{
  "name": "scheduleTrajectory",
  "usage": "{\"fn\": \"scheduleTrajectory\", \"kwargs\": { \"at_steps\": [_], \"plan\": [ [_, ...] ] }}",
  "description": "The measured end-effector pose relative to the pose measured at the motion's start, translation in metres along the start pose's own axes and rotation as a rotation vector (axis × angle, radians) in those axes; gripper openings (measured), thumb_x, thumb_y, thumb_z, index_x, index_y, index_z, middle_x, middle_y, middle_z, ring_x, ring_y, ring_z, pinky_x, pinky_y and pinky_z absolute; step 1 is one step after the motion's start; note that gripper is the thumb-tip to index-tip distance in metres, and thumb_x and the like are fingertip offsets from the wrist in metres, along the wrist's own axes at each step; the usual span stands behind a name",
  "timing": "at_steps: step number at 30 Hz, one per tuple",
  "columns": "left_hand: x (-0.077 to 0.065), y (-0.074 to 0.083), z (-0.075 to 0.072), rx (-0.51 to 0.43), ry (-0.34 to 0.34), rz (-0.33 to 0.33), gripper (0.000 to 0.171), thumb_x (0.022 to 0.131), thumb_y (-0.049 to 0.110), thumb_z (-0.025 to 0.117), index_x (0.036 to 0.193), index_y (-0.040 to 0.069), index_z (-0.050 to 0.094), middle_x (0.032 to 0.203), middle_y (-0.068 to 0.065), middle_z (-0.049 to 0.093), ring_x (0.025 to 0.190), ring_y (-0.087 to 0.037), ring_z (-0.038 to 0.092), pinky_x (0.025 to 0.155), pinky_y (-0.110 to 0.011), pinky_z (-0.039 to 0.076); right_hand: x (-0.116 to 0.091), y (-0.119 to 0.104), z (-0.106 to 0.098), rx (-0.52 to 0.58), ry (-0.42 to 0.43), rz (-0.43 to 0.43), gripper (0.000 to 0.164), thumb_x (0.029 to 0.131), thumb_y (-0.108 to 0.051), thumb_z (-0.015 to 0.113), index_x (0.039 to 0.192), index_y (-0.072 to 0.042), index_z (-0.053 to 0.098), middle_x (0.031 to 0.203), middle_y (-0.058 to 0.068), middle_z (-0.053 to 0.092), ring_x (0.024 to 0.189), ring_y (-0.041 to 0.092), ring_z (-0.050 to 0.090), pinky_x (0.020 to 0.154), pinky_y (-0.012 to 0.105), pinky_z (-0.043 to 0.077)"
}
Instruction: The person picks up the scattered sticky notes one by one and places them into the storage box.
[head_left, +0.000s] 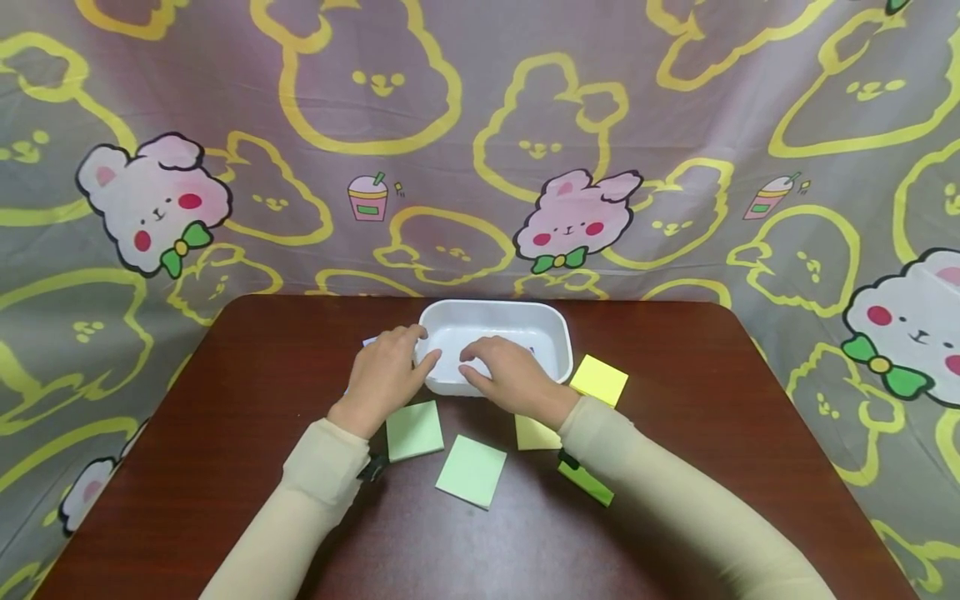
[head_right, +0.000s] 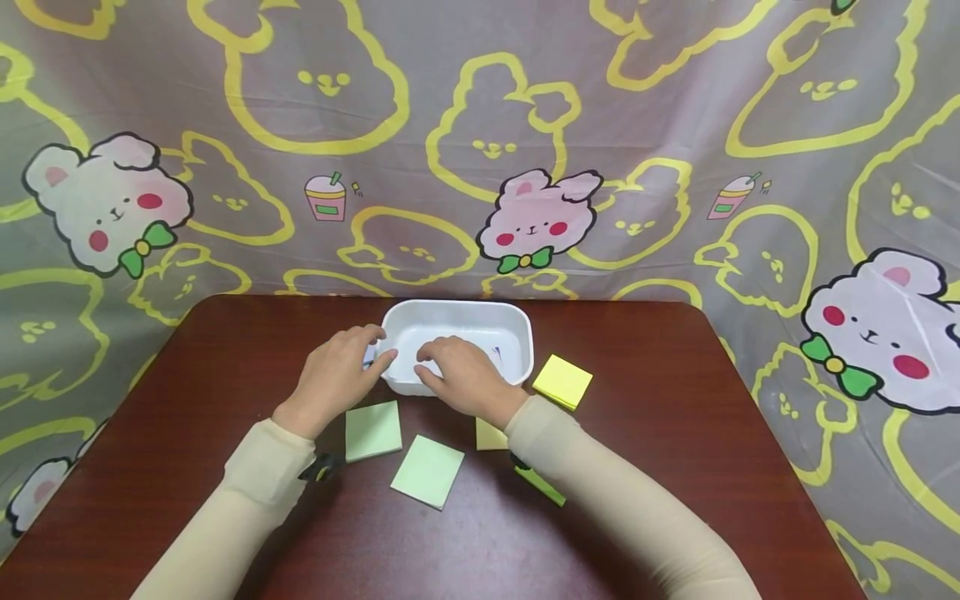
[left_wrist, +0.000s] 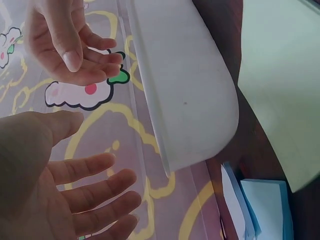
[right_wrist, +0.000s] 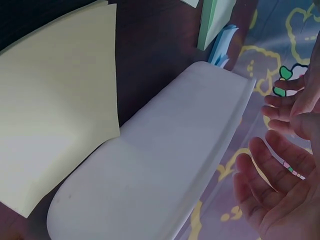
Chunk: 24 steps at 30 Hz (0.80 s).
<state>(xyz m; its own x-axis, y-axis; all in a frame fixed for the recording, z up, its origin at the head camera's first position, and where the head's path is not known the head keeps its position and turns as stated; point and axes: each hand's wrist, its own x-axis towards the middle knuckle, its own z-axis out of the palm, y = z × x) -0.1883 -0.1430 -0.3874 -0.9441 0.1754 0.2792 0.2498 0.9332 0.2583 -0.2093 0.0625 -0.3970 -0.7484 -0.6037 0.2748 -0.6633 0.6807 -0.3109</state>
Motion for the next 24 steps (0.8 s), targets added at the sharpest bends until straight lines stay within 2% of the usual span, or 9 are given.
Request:
{"fn": "scheduleTrajectory", "kwargs": {
  "at_steps": [10,16,24],
  "plan": [
    [0.0,-0.012,0.0,0.002,0.014,-0.023,0.04,0.093,0.042,0.06,0.115,0.009,0.062,0.098,-0.01,0.069,0.083,-0.029,0.066,0.066,-0.043,0.052,0.005,-0.003,0.005,0.004,-0.016,-0.005,0.026,0.096,-0.031,0.058,0.11,-0.012,0.069,0.106,0.001,0.073,0.102,0.018,0.067,0.093,0.034,0.052],
    [0.0,-0.019,0.0,-0.02,0.015,-0.051,0.04,0.092,0.042,0.061,0.115,0.009,0.062,0.101,-0.012,0.069,0.089,-0.031,0.066,0.068,-0.046,0.053,0.008,-0.006,0.007,0.004,-0.038,0.004,0.028,0.096,-0.032,0.058,0.111,-0.012,0.069,0.107,0.0,0.072,0.102,0.017,0.066,0.093,0.034,0.051],
    [0.002,-0.03,0.001,-0.033,0.003,-0.071,0.039,0.093,0.042,0.059,0.116,0.01,0.061,0.1,-0.014,0.069,0.088,-0.032,0.066,0.067,-0.047,0.052,0.012,-0.009,0.012,-0.002,-0.033,-0.013,0.026,0.095,-0.03,0.058,0.11,-0.012,0.068,0.105,0.0,0.072,0.102,0.017,0.066,0.093,0.034,0.051]
  ]
}}
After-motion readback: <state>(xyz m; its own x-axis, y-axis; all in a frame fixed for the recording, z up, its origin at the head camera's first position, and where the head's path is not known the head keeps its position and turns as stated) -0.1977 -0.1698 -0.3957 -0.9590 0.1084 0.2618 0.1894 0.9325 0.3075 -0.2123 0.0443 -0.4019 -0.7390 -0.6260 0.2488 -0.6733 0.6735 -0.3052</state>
